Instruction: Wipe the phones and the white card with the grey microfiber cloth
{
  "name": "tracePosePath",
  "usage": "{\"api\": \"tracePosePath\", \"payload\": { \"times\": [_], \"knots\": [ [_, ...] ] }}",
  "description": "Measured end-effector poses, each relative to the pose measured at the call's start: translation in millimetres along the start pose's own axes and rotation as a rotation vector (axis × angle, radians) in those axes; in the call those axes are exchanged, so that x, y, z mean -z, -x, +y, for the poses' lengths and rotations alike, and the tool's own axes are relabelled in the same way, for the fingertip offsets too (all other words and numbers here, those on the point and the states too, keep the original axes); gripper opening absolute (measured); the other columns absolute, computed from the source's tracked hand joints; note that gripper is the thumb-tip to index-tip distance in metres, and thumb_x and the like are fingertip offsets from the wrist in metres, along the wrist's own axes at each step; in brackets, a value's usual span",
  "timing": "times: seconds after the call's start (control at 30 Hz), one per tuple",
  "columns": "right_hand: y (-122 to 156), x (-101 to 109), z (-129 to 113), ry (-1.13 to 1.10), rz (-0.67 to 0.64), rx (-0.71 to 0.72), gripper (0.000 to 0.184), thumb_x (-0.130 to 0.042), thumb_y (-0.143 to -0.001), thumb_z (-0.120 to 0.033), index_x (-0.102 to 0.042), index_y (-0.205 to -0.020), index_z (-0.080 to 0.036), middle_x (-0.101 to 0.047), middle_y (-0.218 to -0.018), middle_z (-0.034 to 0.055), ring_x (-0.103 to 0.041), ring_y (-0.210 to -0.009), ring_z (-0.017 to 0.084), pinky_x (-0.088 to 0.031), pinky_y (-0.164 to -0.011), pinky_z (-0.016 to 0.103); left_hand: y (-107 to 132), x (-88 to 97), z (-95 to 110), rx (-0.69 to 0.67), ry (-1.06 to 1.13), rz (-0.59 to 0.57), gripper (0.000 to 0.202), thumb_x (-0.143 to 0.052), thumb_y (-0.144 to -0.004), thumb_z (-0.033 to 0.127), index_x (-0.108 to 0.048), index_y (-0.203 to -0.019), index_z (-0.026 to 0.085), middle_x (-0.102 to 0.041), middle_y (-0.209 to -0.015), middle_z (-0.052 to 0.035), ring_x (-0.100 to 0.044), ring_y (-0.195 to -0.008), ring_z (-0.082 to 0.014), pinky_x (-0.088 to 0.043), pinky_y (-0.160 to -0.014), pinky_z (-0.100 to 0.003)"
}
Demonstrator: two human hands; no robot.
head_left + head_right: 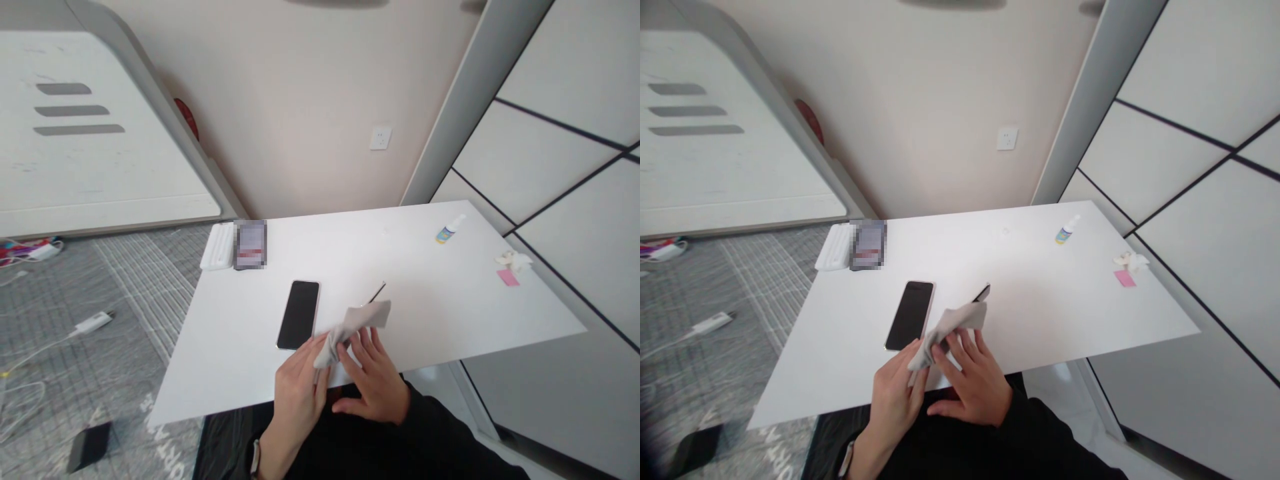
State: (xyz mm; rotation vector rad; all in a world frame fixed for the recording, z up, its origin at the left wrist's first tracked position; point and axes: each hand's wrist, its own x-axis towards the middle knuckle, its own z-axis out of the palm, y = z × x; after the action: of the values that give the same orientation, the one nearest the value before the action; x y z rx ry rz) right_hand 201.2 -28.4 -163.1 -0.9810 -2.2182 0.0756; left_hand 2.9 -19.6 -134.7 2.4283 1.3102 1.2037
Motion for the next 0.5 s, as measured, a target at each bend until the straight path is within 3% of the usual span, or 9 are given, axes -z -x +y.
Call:
{"api": "tracePosePath", "payload": {
  "times": [0.1, 0.23, 0.33, 0.5],
  "knots": [
    [-7.1, 10.4, 0.2, -0.032, 0.052, 0.056, 0.06, -0.045, -0.111, -0.044, -0.034, -0.166, -0.022, -0.065, -0.147, 0.0157, -0.065, -0.133, 0.028, -0.045, -0.118, 0.052, -5.9, 5.7, 6.7, -0.014, 0.024, 0.003, 0.039, -0.048, -0.099, 0.009, -0.059, -0.135, 0.019, -0.079, -0.116, -0.0104, -0.078, -0.102, -0.0217, -0.064, -0.09, -0.031],
    [-19.0, 25.0, 8.0, -0.104, 0.151, 0.008, 0.053, -0.047, -0.106, -0.015, -0.047, -0.159, -0.02, -0.068, -0.144, 0.0135, -0.063, -0.136, 0.025, -0.045, -0.12, 0.052, -15.6, 15.2, 22.3, -0.008, 0.081, 0.038, 0.033, -0.047, -0.097, 0.003, -0.064, -0.119, 0.02, -0.078, -0.109, -0.0088, -0.074, -0.103, -0.0203, -0.062, -0.092, -0.032],
    [-22.3, 29.8, 10.5, -0.188, 0.259, -0.046, 0.045, -0.049, -0.105, -0.011, -0.059, -0.148, -0.022, -0.077, -0.128, 0.0097, -0.072, -0.123, 0.022, -0.057, -0.109, 0.043, -22.6, 20.0, 33.3, -0.016, 0.141, 0.065, 0.028, -0.053, -0.097, 0.002, -0.066, -0.112, 0.023, -0.078, -0.102, -0.0042, -0.074, -0.096, -0.0171, -0.061, -0.093, -0.03],
    [-25.5, 30.7, 2.6, -0.321, 0.359, -0.234, 0.021, -0.058, -0.105, -0.025, -0.076, -0.114, -0.022, -0.081, -0.099, 0.0073, -0.079, -0.088, 0.023, -0.066, -0.081, 0.034, -28.3, 15.8, 39.0, 0.073, 0.226, 0.158, 0.013, -0.066, -0.1, 0.019, -0.067, -0.112, 0.025, -0.079, -0.097, -0.0014, -0.077, -0.087, -0.0162, -0.062, -0.081, -0.026]
  ]
}}
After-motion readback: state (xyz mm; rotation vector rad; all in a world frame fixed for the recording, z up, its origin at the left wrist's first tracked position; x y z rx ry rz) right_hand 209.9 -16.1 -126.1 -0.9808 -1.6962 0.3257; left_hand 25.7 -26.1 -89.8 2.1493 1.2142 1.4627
